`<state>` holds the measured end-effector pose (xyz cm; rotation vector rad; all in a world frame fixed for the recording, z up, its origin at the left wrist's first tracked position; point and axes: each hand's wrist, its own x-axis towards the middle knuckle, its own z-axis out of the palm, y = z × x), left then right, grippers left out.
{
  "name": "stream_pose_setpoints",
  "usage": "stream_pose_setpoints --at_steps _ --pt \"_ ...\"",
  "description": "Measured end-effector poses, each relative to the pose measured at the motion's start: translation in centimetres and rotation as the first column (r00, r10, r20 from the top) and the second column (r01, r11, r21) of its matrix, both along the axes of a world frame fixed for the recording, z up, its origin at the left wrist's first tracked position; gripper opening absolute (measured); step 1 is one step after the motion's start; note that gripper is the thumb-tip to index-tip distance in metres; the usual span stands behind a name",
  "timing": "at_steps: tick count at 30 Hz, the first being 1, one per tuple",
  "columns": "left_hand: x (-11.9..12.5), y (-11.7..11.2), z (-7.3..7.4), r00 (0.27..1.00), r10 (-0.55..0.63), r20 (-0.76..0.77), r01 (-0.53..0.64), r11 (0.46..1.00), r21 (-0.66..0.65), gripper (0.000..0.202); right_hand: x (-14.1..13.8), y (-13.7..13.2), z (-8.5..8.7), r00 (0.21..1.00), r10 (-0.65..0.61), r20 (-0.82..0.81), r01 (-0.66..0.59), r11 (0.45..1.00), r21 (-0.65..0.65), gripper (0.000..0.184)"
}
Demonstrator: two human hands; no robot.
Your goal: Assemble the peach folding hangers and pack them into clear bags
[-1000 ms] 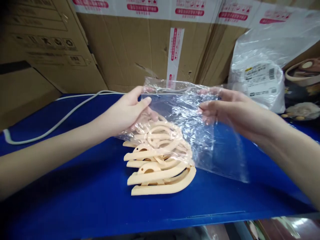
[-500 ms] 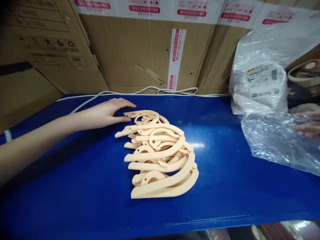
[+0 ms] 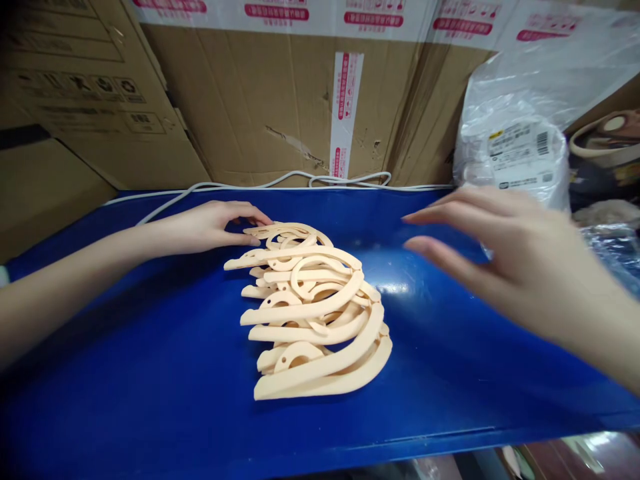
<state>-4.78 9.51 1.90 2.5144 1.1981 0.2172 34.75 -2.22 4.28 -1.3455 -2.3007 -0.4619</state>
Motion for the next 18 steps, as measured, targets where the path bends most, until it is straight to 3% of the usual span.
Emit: stream_pose_setpoints --at_steps 2,4,8,10,12,15,18 --pt "0.2 -0.1 0.1 1.000 -0.019 0.001 0.019 1.000 0.000 0.056 -5.2 0.4 0.2 0.975 0.223 -0.003 -0.223 0.971 -0.089 0.036" --pt "0.5 -0.2 0.2 0.999 -0.043 0.001 0.043 0.999 -0.008 0.058 -8.6 1.2 0.2 0.944 0.328 -0.039 -0.328 0.917 -0.226 0.041" --pt "1.0 -0.5 0.5 0.996 -0.049 0.072 0.058 0.991 -0.123 0.055 -11.0 3.9 -0.1 0.915 0.335 -0.224 -0.402 0.790 -0.462 0.029" --pt "1.3 -0.4 0.7 0.985 0.010 0.173 0.024 0.980 -0.197 0.047 -11.3 5.1 0.0 0.887 0.298 -0.354 -0.455 0.700 -0.551 0.025" --pt "1.8 -0.1 0.9 0.959 0.083 0.269 -0.015 0.970 -0.243 0.040 -11.6 5.9 0.3 0.859 0.238 -0.454 -0.487 0.655 -0.578 0.024" --pt "3.0 0.3 0.9 0.910 0.153 0.386 -0.053 0.965 -0.257 0.034 -11.9 7.2 0.7 0.822 0.187 -0.537 -0.492 0.707 -0.508 0.027" --pt "4.7 0.5 0.8 0.830 0.200 0.521 -0.045 0.955 -0.295 0.057 -12.1 9.1 0.8 0.793 0.170 -0.585 -0.477 0.770 -0.423 0.029"
